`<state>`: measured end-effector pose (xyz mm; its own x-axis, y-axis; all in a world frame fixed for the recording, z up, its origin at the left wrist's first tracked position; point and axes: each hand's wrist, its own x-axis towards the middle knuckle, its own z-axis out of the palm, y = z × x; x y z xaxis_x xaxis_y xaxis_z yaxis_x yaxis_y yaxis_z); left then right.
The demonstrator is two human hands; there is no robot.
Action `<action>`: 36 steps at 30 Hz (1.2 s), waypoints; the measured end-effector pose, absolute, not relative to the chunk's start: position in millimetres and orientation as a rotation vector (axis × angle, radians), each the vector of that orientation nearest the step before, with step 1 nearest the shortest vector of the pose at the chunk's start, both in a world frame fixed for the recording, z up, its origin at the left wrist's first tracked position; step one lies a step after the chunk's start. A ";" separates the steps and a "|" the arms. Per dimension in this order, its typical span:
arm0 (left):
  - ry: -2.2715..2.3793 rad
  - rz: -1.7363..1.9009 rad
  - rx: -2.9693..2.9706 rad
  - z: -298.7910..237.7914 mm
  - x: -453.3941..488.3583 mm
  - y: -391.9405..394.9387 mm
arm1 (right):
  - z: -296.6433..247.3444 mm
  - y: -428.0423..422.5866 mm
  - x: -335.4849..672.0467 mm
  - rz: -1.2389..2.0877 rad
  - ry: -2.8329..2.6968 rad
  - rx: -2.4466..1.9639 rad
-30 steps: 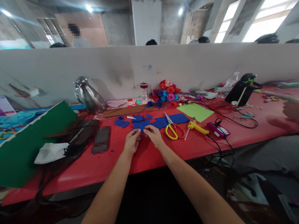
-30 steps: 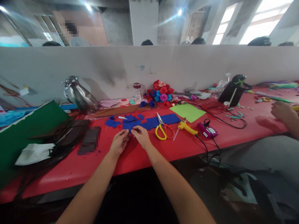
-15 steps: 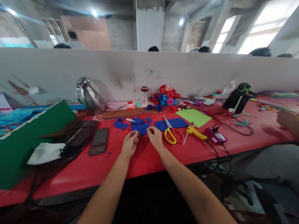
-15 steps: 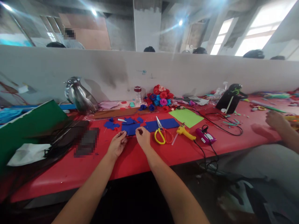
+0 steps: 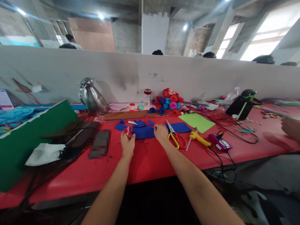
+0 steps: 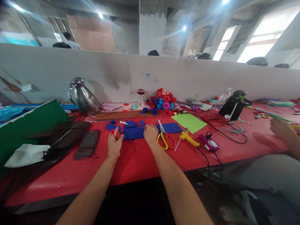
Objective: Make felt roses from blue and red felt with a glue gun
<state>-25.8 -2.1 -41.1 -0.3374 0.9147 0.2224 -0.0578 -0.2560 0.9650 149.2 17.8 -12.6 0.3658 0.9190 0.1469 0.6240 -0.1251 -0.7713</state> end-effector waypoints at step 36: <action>0.907 1.214 0.951 -12.1 -10.0 -41.7 | -31.8 -61.3 114.7 1.120 -1.165 -1.100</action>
